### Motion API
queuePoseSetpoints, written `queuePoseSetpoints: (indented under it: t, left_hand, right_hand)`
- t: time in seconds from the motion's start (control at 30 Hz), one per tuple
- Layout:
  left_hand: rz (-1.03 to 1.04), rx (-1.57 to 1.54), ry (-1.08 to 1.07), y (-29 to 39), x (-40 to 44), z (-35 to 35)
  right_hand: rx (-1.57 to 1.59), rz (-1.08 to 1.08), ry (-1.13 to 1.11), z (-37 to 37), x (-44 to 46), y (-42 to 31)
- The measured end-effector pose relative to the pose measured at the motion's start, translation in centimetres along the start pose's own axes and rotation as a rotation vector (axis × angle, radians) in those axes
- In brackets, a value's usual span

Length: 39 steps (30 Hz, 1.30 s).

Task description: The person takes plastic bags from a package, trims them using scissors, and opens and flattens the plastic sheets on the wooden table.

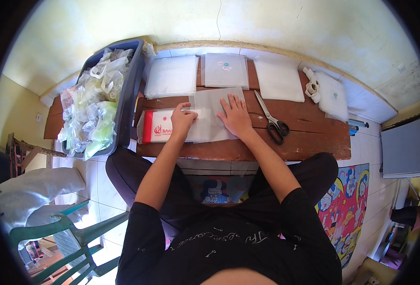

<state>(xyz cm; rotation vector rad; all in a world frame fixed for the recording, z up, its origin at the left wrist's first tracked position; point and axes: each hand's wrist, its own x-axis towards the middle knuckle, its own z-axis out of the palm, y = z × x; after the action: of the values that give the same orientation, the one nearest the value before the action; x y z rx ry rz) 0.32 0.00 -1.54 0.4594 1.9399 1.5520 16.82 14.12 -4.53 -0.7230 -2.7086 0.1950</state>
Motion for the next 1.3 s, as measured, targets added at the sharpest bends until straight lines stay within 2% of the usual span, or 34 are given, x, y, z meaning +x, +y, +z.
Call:
queuePoseSetpoints:
  t: [0.17, 0.23, 0.27, 0.33, 0.37, 0.43, 0.57, 0.7, 0.8, 0.87, 1.3]
  left_hand:
    - [0.030, 0.035, 0.006, -0.2, 0.0, 0.1]
    - [0.159, 0.403, 0.098, 0.3, -0.2, 0.1]
    - [0.161, 0.404, 0.097, 0.7, -0.4, 0.5]
    - [0.703, 0.727, 0.241, 1.5, -1.0, 1.9]
    - [0.702, 0.727, 0.241, 1.3, -1.0, 2.6]
    - [0.802, 0.779, 0.004, 1.4, -0.3, 4.3]
    - [0.821, 0.869, -0.144, 0.4, 0.0, 7.5]
    - [0.816, 1.049, -0.162, -0.8, 0.2, 8.4]
    - [0.719, 1.035, -0.166, -1.2, 0.3, 7.9]
    - [0.769, 1.067, -0.144, -1.3, 0.5, 7.3]
    - [0.767, 1.111, -0.085, -1.7, 0.4, 6.7]
  right_hand:
    - [-0.002, 0.002, -0.018, 0.0, -0.1, 0.0]
    - [0.006, 0.009, -0.034, -0.1, 0.0, 0.0]
    - [0.005, 0.010, -0.033, -0.1, 0.0, 0.0]
    - [0.007, 0.010, -0.027, -0.3, -0.1, -0.1]
    - [0.007, 0.010, -0.028, -0.2, -0.2, -0.2]
    - [-0.005, 0.000, -0.008, -0.2, 0.0, -0.2]
    - [-0.053, -0.028, 0.025, -0.1, -0.2, 0.1]
    - [-0.032, -0.020, 0.033, 0.3, -0.2, 0.2]
    - [-0.022, -0.011, 0.031, 0.3, -0.3, 0.2]
    - [-0.014, -0.010, 0.040, 0.2, 0.0, 0.1]
    - [-0.042, -0.028, 0.062, 0.2, -0.2, 0.0]
